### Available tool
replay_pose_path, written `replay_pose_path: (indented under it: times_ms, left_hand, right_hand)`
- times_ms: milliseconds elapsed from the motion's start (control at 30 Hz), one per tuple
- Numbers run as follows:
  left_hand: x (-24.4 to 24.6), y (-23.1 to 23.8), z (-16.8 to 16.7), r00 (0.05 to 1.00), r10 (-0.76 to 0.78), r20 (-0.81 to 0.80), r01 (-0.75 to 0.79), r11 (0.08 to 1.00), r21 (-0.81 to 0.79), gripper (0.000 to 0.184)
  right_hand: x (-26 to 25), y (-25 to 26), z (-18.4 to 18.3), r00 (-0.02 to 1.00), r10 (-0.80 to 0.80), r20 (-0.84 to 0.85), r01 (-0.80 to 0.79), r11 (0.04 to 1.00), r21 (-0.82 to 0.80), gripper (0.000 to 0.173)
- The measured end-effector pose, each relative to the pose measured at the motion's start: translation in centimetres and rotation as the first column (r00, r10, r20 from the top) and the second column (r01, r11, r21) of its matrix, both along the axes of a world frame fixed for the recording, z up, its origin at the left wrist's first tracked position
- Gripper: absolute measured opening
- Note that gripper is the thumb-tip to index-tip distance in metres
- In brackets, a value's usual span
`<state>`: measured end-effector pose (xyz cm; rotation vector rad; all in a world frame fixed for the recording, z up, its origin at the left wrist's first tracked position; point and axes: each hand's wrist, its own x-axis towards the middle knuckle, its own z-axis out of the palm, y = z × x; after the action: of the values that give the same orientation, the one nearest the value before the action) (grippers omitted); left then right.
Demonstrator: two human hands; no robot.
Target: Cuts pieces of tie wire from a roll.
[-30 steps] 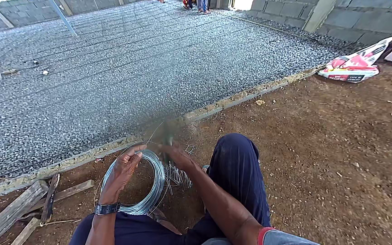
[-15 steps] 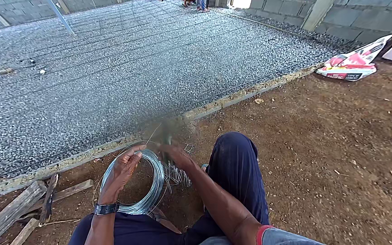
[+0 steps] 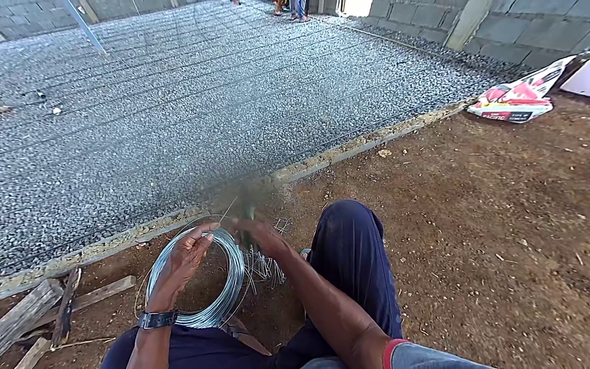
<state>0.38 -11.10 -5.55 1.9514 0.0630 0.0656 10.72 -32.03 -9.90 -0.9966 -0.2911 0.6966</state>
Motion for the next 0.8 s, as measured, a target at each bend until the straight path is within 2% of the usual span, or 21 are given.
replay_pose_path:
  times_ms: [800]
  left_hand:
    - [-0.19,-0.02,0.14,1.000,0.009,0.009,-0.009,1.000,-0.023,0.031]
  right_hand:
    - [0.01,-0.10,-0.08,0.998,-0.036,-0.053,0.037,0.999,0.005,0.031]
